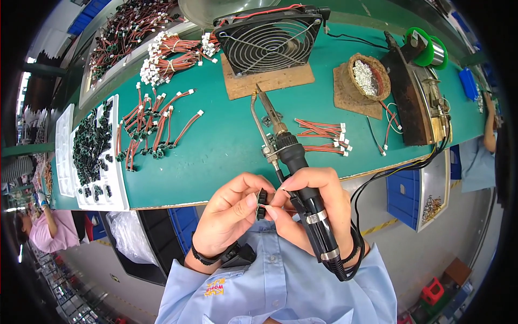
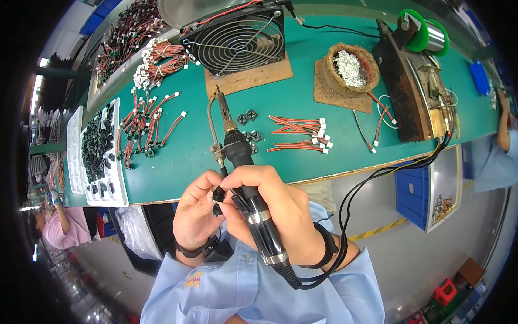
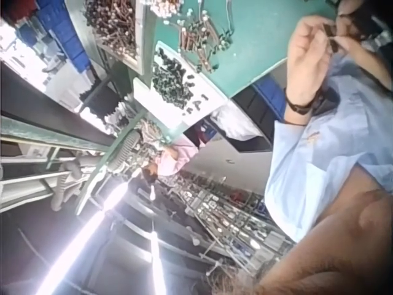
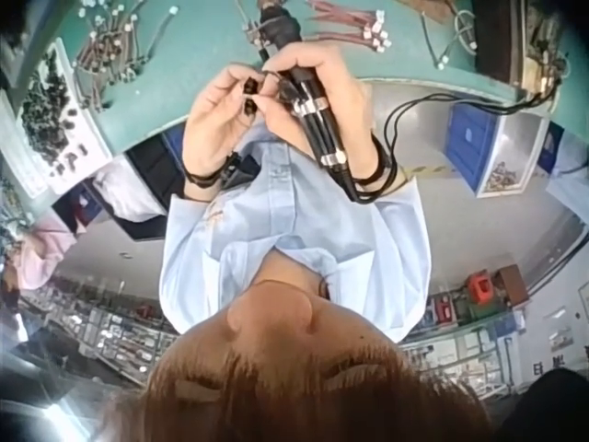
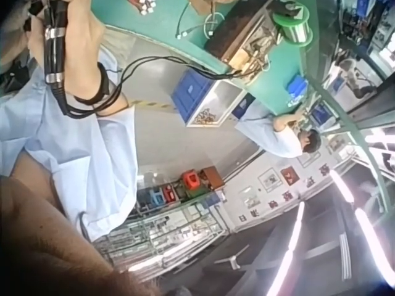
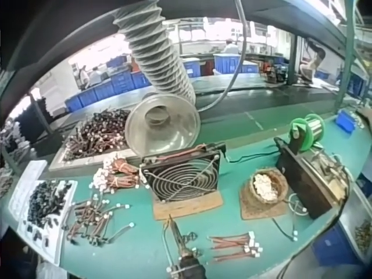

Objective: Soldering wires and small components onto circuit boards at a factory workbench.

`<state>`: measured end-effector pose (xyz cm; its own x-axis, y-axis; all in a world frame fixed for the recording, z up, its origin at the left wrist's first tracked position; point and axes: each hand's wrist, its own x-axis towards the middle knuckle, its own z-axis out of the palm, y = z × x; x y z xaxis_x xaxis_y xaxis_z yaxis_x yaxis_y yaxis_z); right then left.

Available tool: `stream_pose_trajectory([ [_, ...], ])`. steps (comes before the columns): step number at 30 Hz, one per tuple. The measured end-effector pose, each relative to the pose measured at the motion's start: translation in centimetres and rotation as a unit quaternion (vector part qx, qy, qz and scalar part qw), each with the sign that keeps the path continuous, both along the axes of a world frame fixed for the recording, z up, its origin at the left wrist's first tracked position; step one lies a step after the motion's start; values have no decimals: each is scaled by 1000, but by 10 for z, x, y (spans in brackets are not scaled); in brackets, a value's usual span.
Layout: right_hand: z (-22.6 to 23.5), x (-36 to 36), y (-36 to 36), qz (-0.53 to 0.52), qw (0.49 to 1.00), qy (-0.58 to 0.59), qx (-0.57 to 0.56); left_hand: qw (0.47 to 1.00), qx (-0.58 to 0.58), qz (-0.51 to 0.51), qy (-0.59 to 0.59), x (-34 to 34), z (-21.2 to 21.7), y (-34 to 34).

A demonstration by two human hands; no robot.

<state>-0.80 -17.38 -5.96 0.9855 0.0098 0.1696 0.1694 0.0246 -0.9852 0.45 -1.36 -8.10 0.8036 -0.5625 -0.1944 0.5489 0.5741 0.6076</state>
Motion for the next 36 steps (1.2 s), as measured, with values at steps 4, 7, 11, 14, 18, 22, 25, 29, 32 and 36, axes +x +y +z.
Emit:
stream_pose_trajectory([
  [4,0,-1,0,1,1000,18,15,1000,6,1,-3,0,2,-2],
  [7,1,1,-4,23,999,22,9,1000,6,-1,0,1,2,-2],
  [11,3,4,-8,75,997,21,-12,1000,11,-1,-2,1,2,0],
  [14,4,4,-10,85,996,38,-3,1000,19,0,-12,1,2,0],
  [18,5,4,-13,98,991,86,41,998,43,-1,-36,2,3,2],
  [22,5,6,-15,123,987,98,37,997,56,-12,-47,3,3,3],
  [25,7,6,-15,115,990,81,29,997,64,-6,-50,3,4,2],
  [29,9,7,-17,124,988,89,31,996,71,-13,-47,3,4,3],
  [32,10,8,-19,120,990,75,9,996,55,-10,-66,5,1,4],
  [36,8,8,-23,119,991,55,-19,993,77,-9,-89,7,8,6],
])
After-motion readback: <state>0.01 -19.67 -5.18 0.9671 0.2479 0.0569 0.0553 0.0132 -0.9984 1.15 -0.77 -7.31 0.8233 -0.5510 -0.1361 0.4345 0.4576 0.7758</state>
